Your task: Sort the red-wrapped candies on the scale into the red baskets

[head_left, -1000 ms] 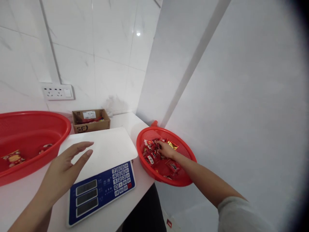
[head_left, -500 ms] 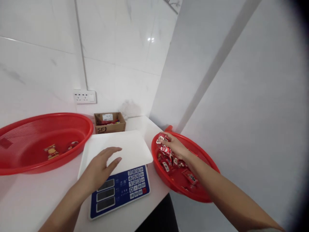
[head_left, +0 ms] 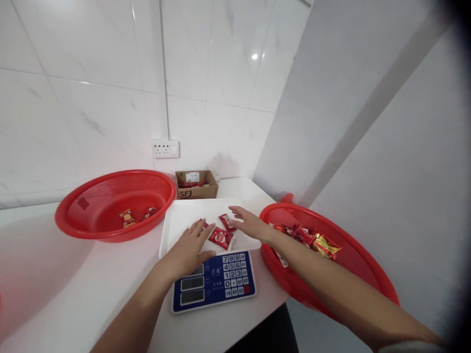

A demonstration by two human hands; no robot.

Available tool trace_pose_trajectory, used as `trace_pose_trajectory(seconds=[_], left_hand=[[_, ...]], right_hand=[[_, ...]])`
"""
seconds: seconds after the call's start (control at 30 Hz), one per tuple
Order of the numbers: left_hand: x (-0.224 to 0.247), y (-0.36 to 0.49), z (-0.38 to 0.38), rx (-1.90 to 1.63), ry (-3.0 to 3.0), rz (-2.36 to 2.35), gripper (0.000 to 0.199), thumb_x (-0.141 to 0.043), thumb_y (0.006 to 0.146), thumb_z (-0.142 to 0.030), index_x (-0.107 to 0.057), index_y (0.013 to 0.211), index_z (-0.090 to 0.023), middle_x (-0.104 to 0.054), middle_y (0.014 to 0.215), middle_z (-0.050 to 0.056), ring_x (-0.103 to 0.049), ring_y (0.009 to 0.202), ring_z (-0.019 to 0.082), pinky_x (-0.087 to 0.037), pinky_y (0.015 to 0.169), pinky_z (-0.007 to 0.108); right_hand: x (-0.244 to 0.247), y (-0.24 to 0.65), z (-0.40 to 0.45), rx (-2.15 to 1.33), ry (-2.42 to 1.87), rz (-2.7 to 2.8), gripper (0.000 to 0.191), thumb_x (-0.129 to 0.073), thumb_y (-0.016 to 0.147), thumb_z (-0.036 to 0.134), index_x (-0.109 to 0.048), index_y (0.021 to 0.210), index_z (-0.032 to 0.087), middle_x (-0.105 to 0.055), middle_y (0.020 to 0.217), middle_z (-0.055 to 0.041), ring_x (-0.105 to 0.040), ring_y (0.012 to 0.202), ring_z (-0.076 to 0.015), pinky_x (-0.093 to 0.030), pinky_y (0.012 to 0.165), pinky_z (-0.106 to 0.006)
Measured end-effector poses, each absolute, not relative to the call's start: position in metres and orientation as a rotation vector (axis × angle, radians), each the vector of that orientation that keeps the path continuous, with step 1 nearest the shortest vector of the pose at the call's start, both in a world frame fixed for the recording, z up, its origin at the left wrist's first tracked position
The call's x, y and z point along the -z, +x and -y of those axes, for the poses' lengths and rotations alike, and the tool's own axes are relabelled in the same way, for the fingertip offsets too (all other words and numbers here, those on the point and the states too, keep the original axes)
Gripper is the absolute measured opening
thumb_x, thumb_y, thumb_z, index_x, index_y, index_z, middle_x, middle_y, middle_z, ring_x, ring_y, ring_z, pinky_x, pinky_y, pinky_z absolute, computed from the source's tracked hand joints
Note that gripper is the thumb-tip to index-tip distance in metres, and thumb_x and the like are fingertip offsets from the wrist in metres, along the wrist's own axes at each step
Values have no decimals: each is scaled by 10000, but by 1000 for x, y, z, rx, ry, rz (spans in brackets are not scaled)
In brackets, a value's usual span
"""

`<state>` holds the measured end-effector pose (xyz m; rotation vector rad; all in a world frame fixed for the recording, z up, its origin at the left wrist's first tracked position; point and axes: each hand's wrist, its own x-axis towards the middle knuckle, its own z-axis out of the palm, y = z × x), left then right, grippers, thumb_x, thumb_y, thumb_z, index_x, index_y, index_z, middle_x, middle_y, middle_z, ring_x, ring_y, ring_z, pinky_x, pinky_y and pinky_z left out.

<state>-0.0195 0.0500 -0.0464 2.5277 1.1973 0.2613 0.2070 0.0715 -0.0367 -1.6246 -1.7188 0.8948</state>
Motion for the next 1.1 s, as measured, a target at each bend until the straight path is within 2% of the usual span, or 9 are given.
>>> trace_pose_trajectory(seconds=[0.17, 0.37, 0.43, 0.57, 0.67, 0.8, 0.9, 1.0, 1.1], left_hand=[[47, -19, -51, -178, 2558, -1189, 624, -445, 867, -462, -254, 1417, -237, -200, 1500, 112, -104, 1385, 264, -185, 1093, 474], [48, -20, -50, -197, 2594, -1131, 614, -419, 851, -543, -273, 1404, -317, -188, 1508, 76, -93, 1385, 279, -183, 1082, 508], [48, -20, -50, -183, 2613, -1105, 601, -429, 836, -567, -311, 1383, -348, -187, 1510, 55, -87, 1384, 292, -170, 1079, 528], [52, -20, -53, -203, 2631, -1078, 571, -415, 837, -576, -357, 1361, -355, -216, 1503, 42, -115, 1380, 302, -188, 1071, 537], [57, -22, -57, -249, 2666, -1064, 549, -394, 846, -573, -382, 1348, -350, -260, 1488, 43, -144, 1376, 300, -210, 1064, 532], [63, -23, -60, -274, 2696, -1067, 535, -376, 855, -569, -412, 1334, -334, -281, 1479, 48, -153, 1374, 297, -211, 1064, 530], [62, -23, -60, -286, 2697, -1088, 550, -366, 858, -570, -384, 1352, -328, -286, 1477, 50, -159, 1374, 290, -212, 1066, 521], [61, -23, -59, -260, 2680, -1103, 575, -351, 859, -579, -348, 1373, -321, -277, 1481, 49, -148, 1378, 278, -203, 1074, 511], [62, -24, -58, -264, 2669, -1094, 590, -343, 858, -585, -327, 1384, -316, -266, 1486, 50, -139, 1380, 277, -206, 1073, 513]], right_hand=[[40, 201, -59, -780, -1582, 2057, 547, -610, 759, 267, -461, 1277, 177, -476, 1342, -115, -434, 1238, -238, -304, 1061, -431], [27, 204, -32, -816, -1383, 2174, 553, -599, 767, 374, -457, 1287, 249, -449, 1374, -73, -408, 1262, -231, -355, 1028, -424], [20, 226, -27, -778, -1475, 2039, 533, -554, 794, 405, -443, 1296, 269, -404, 1410, -54, -387, 1278, -229, -374, 1015, -424], [15, 289, -17, -610, -1764, 1824, 525, -534, 798, 428, -475, 1282, 233, -503, 1325, -74, -454, 1219, -257, -358, 1026, -436], [24, 326, -4, -699, -1997, 1873, 599, -567, 764, 439, -450, 1313, 230, -506, 1324, -80, -432, 1237, -284, -338, 1034, -436], [48, 338, 13, -860, -2388, 2047, 898, -702, 607, 427, -322, 1395, 226, -263, 1481, -109, -265, 1330, -351, -296, 1048, -443], [66, 329, 18, -777, -2516, 2037, 943, -715, 579, 371, -283, 1409, 249, -116, 1516, -135, -355, 1273, -385, -362, 978, -454], [75, 322, 19, -520, -2452, 2047, 765, -678, 624, 288, -413, 1339, 225, -336, 1421, -185, -553, 1075, -351, -427, 865, -428], [76, 325, 15, -377, -2412, 2041, 563, -646, 650, 225, -543, 1203, 209, -609, 1140, -153, -612, 945, -314, -442, 783, -384]])
